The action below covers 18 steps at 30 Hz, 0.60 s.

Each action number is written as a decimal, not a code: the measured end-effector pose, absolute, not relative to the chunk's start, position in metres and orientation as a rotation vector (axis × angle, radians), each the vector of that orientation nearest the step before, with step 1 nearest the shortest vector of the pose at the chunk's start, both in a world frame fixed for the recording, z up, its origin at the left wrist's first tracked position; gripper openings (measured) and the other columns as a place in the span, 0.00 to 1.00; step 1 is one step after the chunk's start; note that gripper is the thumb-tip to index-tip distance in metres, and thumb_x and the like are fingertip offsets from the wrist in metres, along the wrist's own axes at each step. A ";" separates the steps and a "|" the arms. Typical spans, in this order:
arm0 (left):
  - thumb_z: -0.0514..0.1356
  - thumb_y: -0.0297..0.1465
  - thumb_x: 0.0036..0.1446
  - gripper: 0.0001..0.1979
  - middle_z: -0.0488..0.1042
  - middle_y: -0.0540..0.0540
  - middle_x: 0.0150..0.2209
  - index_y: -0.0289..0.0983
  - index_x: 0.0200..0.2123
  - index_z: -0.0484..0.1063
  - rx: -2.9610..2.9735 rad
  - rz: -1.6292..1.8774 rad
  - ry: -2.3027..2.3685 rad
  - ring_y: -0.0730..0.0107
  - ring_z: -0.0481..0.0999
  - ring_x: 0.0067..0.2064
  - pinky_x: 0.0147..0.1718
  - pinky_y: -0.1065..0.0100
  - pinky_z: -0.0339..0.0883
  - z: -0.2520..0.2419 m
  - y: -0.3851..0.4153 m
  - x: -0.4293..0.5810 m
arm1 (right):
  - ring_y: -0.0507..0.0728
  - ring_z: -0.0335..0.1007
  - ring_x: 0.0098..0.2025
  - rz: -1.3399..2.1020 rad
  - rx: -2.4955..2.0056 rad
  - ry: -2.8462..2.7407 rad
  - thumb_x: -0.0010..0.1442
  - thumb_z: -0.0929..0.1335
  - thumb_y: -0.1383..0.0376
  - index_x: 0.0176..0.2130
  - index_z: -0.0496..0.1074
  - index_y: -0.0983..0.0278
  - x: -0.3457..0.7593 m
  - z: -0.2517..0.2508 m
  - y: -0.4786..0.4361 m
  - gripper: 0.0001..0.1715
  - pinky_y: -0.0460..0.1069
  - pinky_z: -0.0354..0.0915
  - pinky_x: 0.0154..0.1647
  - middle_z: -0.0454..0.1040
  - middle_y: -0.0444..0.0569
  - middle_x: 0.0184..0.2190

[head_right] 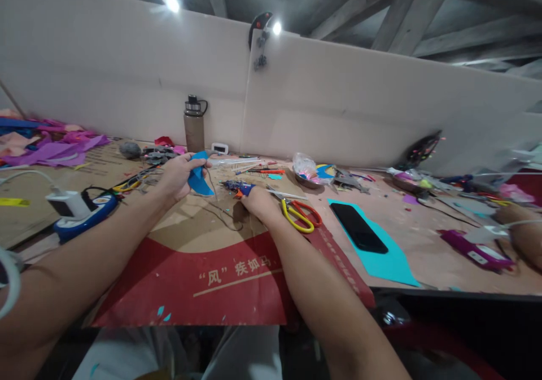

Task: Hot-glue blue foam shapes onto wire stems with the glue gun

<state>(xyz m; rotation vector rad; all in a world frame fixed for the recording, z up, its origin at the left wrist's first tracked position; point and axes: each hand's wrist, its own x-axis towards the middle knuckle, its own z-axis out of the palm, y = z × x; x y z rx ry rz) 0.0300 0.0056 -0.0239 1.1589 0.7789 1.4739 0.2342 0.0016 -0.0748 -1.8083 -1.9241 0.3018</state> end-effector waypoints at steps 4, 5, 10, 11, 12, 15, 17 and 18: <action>0.63 0.24 0.44 0.06 0.75 0.47 0.25 0.33 0.27 0.68 1.218 1.491 0.865 0.77 0.69 0.22 0.21 0.75 0.64 -0.024 0.001 0.033 | 0.57 0.64 0.22 0.332 -1.728 -1.756 0.51 0.64 0.62 0.23 0.66 0.61 0.236 -0.066 0.002 0.08 0.51 0.60 0.27 0.64 0.47 0.16; 0.63 0.24 0.44 0.06 0.75 0.47 0.25 0.33 0.27 0.68 1.235 1.493 0.885 0.77 0.69 0.22 0.21 0.74 0.64 -0.024 0.001 0.033 | 0.55 0.63 0.22 0.358 -1.669 -1.656 0.51 0.64 0.62 0.25 0.66 0.61 0.238 -0.063 0.003 0.06 0.50 0.59 0.27 0.64 0.45 0.16; 0.64 0.26 0.44 0.05 0.75 0.46 0.26 0.33 0.27 0.69 1.300 1.516 0.922 0.76 0.70 0.23 0.22 0.74 0.65 -0.031 0.005 0.032 | 0.49 0.57 0.19 0.874 -1.345 -1.203 0.47 0.65 0.65 0.30 0.65 0.63 0.243 -0.055 0.009 0.06 0.46 0.59 0.22 0.62 0.39 0.20; 0.63 0.26 0.44 0.05 0.75 0.46 0.26 0.33 0.27 0.69 1.309 1.523 0.925 0.76 0.70 0.23 0.22 0.74 0.65 -0.032 0.007 0.031 | 0.48 0.57 0.19 0.953 -1.321 -1.170 0.47 0.65 0.65 0.29 0.64 0.62 0.242 -0.054 0.009 0.06 0.45 0.60 0.21 0.61 0.38 0.20; 0.63 0.26 0.44 0.05 0.75 0.46 0.26 0.33 0.27 0.70 1.315 1.531 0.927 0.76 0.70 0.23 0.22 0.74 0.65 -0.033 0.009 0.030 | 0.47 0.56 0.19 1.002 -1.308 -1.155 0.46 0.65 0.65 0.29 0.64 0.62 0.241 -0.054 0.008 0.06 0.45 0.60 0.21 0.61 0.38 0.20; 0.63 0.25 0.44 0.05 0.74 0.46 0.24 0.34 0.27 0.69 1.291 1.553 0.917 0.75 0.71 0.23 0.23 0.72 0.67 -0.034 0.010 0.030 | 0.48 0.59 0.21 1.068 -1.281 -1.119 0.46 0.64 0.66 0.30 0.61 0.62 0.237 -0.052 0.003 0.07 0.45 0.63 0.22 0.62 0.39 0.22; 0.62 0.25 0.45 0.05 0.73 0.47 0.23 0.34 0.27 0.67 1.243 1.559 0.887 0.74 0.71 0.22 0.24 0.70 0.69 -0.033 0.008 0.031 | 0.48 0.61 0.22 1.088 -1.204 -1.102 0.46 0.64 0.67 0.30 0.60 0.61 0.234 -0.048 -0.003 0.08 0.45 0.64 0.24 0.63 0.39 0.22; 0.62 0.24 0.46 0.05 0.73 0.47 0.23 0.34 0.27 0.66 1.220 1.560 0.874 0.74 0.71 0.22 0.24 0.69 0.69 -0.032 0.006 0.032 | 0.48 0.62 0.23 1.093 -1.142 -1.103 0.45 0.64 0.68 0.31 0.60 0.61 0.232 -0.046 -0.006 0.09 0.44 0.64 0.24 0.63 0.39 0.23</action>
